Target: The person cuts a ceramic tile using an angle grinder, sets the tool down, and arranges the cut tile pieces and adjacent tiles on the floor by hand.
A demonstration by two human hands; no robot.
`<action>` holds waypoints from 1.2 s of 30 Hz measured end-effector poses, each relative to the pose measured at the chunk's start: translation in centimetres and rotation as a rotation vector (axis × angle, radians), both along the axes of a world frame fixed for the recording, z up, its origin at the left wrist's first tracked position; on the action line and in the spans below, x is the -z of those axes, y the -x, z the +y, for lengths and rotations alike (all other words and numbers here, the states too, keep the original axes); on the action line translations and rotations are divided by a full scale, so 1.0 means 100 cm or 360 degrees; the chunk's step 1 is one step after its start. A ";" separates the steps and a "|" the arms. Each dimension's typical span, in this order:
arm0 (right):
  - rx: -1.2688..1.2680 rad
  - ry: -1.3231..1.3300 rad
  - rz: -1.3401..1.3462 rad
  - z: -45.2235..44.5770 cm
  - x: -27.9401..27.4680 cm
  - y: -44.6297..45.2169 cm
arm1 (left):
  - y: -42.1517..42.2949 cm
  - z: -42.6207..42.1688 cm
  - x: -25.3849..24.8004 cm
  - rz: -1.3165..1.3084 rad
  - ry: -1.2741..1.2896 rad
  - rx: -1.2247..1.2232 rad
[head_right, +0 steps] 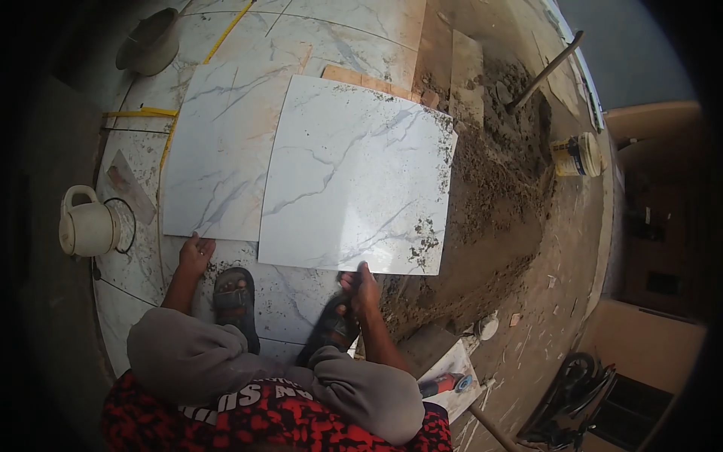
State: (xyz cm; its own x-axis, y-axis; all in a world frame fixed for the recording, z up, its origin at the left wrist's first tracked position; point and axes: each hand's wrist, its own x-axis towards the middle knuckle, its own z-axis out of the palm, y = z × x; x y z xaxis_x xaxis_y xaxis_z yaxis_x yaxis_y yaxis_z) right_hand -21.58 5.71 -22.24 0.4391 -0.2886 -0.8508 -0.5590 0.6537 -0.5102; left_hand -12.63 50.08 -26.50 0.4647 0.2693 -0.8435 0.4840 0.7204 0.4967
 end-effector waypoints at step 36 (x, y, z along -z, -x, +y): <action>0.0015 0.0253 -0.0090 -0.011 0.009 0.015 | -0.003 0.028 -0.006 -0.0087 -0.0292 0.0021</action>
